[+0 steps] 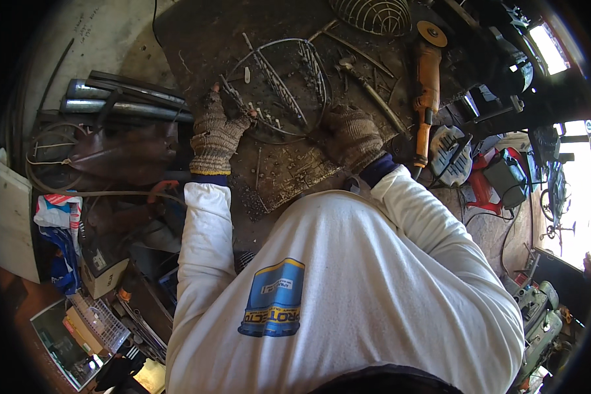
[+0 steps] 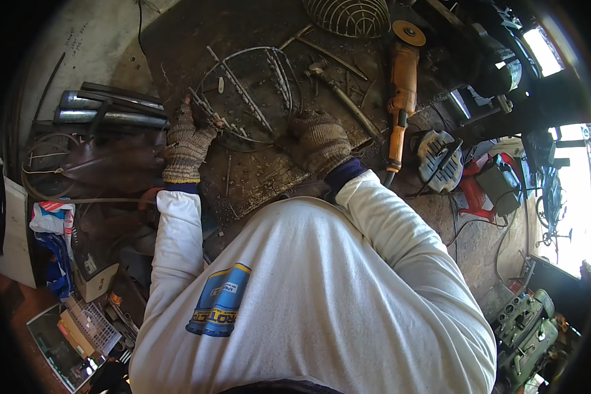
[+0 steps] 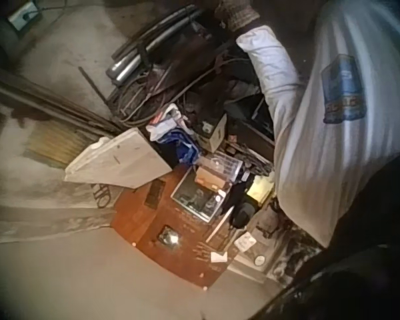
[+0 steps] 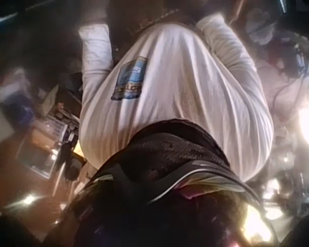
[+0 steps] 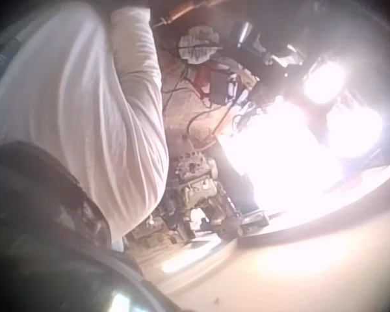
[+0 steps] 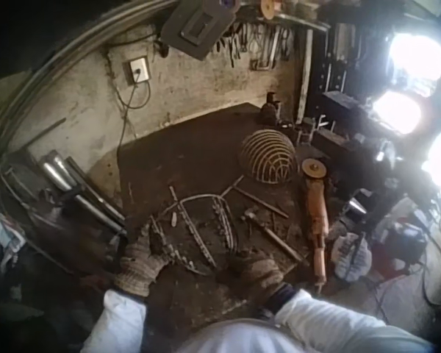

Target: The person uses a hammer to straighten and shape a metal wire frame against a workbench.

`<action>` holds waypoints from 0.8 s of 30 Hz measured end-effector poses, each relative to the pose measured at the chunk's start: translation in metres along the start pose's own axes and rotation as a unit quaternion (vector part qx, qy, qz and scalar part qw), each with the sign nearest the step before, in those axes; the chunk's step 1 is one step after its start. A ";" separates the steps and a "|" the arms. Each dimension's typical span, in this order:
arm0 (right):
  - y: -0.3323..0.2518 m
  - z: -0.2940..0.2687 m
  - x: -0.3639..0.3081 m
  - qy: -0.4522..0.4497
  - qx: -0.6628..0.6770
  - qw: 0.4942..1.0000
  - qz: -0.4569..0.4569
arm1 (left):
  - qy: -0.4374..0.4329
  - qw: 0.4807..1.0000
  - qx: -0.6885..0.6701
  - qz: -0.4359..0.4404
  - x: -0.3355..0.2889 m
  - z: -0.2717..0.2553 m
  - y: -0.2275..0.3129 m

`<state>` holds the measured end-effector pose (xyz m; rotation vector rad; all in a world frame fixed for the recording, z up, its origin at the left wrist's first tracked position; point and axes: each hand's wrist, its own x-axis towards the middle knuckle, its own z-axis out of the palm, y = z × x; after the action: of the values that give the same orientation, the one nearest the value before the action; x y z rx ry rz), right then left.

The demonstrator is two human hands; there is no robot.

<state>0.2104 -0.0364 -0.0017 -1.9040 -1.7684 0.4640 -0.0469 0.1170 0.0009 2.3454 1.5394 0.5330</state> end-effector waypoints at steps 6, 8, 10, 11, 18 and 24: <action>0.023 -0.012 -0.003 0.072 0.160 0.984 0.015 | 0.018 0.999 0.040 -0.001 0.000 0.002 0.001; 0.014 -0.049 -0.003 0.095 -0.033 0.991 0.088 | 0.021 1.000 -0.004 0.018 -0.001 0.003 -0.007; 0.019 -0.064 -0.003 0.079 -0.105 0.987 0.092 | 0.014 1.000 0.000 0.006 -0.003 0.004 -0.004; 0.023 -0.068 -0.003 0.062 -0.175 0.978 0.092 | 0.010 1.000 0.007 -0.008 -0.003 0.004 -0.002; 0.049 -0.052 0.000 0.058 -0.187 0.972 0.131 | 0.052 0.998 0.003 0.029 -0.007 0.012 -0.012; 0.057 -0.053 0.012 0.016 -0.169 0.972 0.165 | -0.014 0.999 -0.012 -0.051 -0.009 -0.005 0.009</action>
<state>0.2879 -0.0326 0.0100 -2.4483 -1.5905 0.2533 -0.0447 0.1056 0.0081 2.2332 1.6197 0.4896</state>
